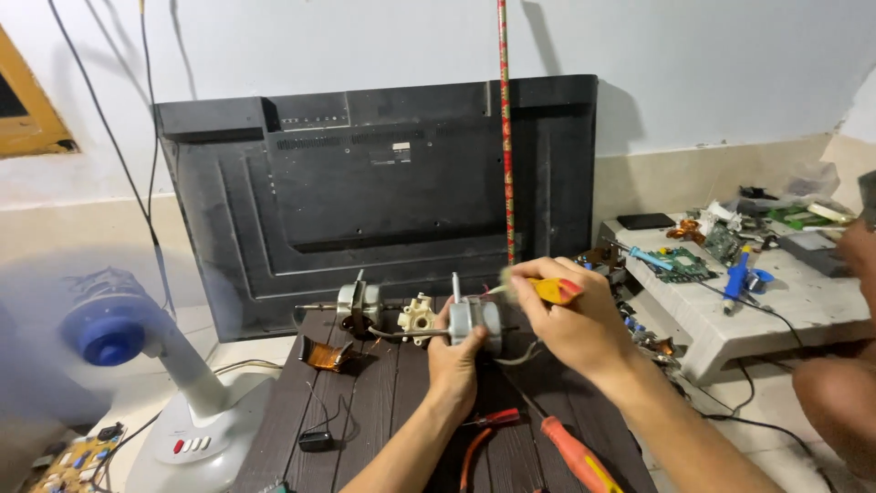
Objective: Cleaning a plastic gear component with a brush and then working on a motor assembly on a low repair bench.
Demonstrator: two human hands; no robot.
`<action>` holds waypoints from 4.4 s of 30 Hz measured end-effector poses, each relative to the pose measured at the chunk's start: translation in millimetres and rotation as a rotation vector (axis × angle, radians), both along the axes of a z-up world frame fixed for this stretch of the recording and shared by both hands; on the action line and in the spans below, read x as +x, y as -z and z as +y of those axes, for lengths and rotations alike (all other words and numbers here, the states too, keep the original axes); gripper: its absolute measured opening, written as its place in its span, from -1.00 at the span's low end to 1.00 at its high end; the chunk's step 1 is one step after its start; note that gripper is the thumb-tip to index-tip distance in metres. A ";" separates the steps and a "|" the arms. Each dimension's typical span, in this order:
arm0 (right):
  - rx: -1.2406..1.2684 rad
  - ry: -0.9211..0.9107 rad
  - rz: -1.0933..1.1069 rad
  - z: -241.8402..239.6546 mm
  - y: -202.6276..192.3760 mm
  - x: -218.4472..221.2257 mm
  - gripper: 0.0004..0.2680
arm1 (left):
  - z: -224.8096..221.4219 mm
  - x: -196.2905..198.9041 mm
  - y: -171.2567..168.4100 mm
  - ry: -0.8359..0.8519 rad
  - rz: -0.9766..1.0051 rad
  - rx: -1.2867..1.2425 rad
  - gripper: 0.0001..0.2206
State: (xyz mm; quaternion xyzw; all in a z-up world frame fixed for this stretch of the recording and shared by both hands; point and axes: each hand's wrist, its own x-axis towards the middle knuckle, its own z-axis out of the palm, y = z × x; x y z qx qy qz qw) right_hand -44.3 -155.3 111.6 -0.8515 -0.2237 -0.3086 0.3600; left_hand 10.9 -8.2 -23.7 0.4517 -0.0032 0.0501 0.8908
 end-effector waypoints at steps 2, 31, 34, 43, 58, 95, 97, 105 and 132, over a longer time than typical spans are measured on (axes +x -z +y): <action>0.025 -0.071 -0.127 9.9 -12.9 -2.9 -0.89 | 0.5 -3.3 -4.5 -0.019 0.003 0.062 -0.03; -0.230 0.038 -0.084 20.5 -2.4 68.0 -0.84 | 1.1 -11.1 -17.4 0.036 0.012 0.093 -0.09; -0.097 -0.206 0.004 26.4 -15.7 51.0 -0.86 | 0.6 -11.5 -17.0 0.055 -0.024 0.135 -0.08; -0.004 -0.383 -0.110 24.2 -16.8 40.3 -0.90 | 1.9 -8.2 -14.5 0.075 0.042 0.037 -0.11; 0.349 -0.176 -0.052 -9.6 54.2 -1.1 -0.91 | 3.4 -15.4 -19.1 0.101 0.021 -0.160 -0.65; 0.019 -0.060 -0.331 -28.2 20.5 -17.4 -0.88 | 16.2 -8.7 -24.2 0.411 -0.036 -0.359 -0.30; 0.152 -0.322 -0.226 -15.2 22.3 -26.7 -0.85 | 18.3 -7.5 -13.5 0.463 -0.015 -0.365 -0.37; 0.064 -0.244 -0.269 -16.8 32.7 4.7 -0.86 | 14.3 -8.6 -22.3 0.431 -0.056 -0.383 -0.36; -0.012 -0.278 0.023 -37.7 57.2 -25.3 -0.84 | 12.7 -8.0 -19.5 0.457 -0.082 -0.555 -0.37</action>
